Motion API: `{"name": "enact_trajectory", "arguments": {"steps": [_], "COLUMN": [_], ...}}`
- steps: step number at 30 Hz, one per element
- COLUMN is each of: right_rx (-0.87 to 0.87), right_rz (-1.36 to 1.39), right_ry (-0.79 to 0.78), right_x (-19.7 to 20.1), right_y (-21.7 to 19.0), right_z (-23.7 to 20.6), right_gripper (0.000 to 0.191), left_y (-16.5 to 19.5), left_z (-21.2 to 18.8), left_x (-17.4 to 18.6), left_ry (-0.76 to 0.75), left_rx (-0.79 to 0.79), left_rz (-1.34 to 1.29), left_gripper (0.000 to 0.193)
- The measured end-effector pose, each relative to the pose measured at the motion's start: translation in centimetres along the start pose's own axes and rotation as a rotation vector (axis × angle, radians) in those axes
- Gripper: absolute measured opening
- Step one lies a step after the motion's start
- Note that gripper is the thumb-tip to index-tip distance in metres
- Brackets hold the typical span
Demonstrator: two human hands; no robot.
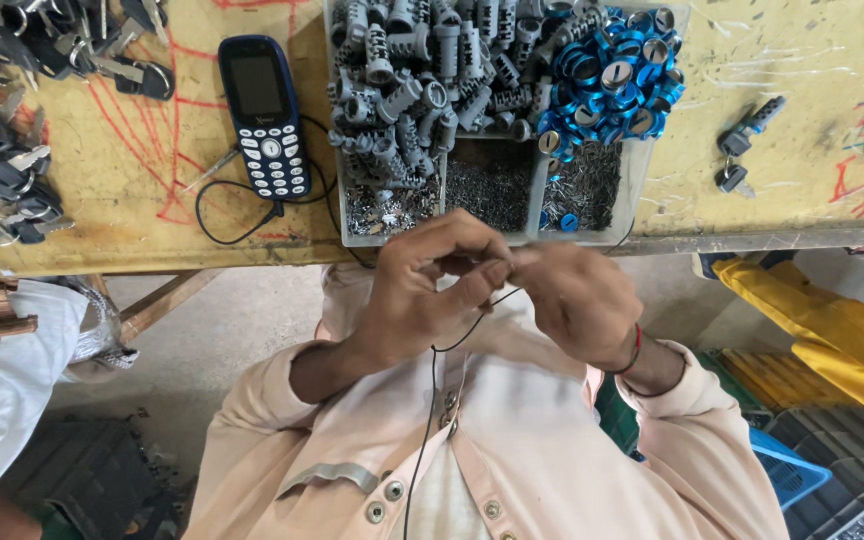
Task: The person sits at a workbench assembling small padlock components. They pick gray lock bodies and blue discs from a compartment tray, press the parts together by hand to fit them, and place the assembled locks onto the table among finished units.
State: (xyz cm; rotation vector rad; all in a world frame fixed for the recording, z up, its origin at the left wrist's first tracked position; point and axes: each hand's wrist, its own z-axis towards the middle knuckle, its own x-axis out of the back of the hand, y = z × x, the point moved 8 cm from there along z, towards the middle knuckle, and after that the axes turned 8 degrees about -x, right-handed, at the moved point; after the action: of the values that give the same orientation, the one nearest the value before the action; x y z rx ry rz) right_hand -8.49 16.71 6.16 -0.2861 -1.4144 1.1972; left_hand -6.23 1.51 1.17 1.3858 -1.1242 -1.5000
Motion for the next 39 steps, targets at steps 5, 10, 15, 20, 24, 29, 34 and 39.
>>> {"name": "enact_trajectory", "arguments": {"steps": [5, 10, 15, 20, 24, 29, 34, 39], "right_rx": [-0.054, -0.248, 0.071, 0.118, 0.104, 0.146, 0.124, 0.115], "right_rz": [0.161, 0.051, -0.480, -0.571, -0.475, -0.538, -0.543, -0.626], "right_ry": [-0.142, -0.147, -0.087, -0.162, -0.178, -0.138, -0.103, -0.112], "right_x": [-0.6, 0.8, -0.1, -2.4, -1.7, -2.1, -2.2, -0.8], "right_y": [1.0, 1.2, -0.7, 0.4, 0.3, -0.2, 0.4, 0.1], "right_z": [0.1, 2.9, 7.6, 9.6, 9.5, 9.7, 9.7, 9.8], "right_gripper": [0.026, 0.028, 0.031, 0.028, 0.029, 0.035, 0.025, 0.025], "left_y": [-1.9, -3.0, -2.5, -2.3, -2.3, -2.6, -2.3, -2.8], "left_z": [-1.2, -1.5, -1.2, -1.2, -0.9, -0.6, -0.4, -0.6], "left_x": [0.0, 0.2, 0.3, 0.4, 0.9, 1.1, 0.8, 0.8], "left_ry": [-0.108, -0.039, -0.018, -0.041, -0.033, -0.030, -0.065, -0.053], "left_rx": [0.235, 0.299, 0.237, 0.213, 0.167, 0.191, 0.158, 0.185], "left_rz": [-0.288, -0.359, -0.315, -0.261, -0.224, -0.205, -0.201, -0.210], "left_gripper": [0.019, 0.017, 0.014, 0.013, 0.013, 0.014, 0.015, 0.017]}}
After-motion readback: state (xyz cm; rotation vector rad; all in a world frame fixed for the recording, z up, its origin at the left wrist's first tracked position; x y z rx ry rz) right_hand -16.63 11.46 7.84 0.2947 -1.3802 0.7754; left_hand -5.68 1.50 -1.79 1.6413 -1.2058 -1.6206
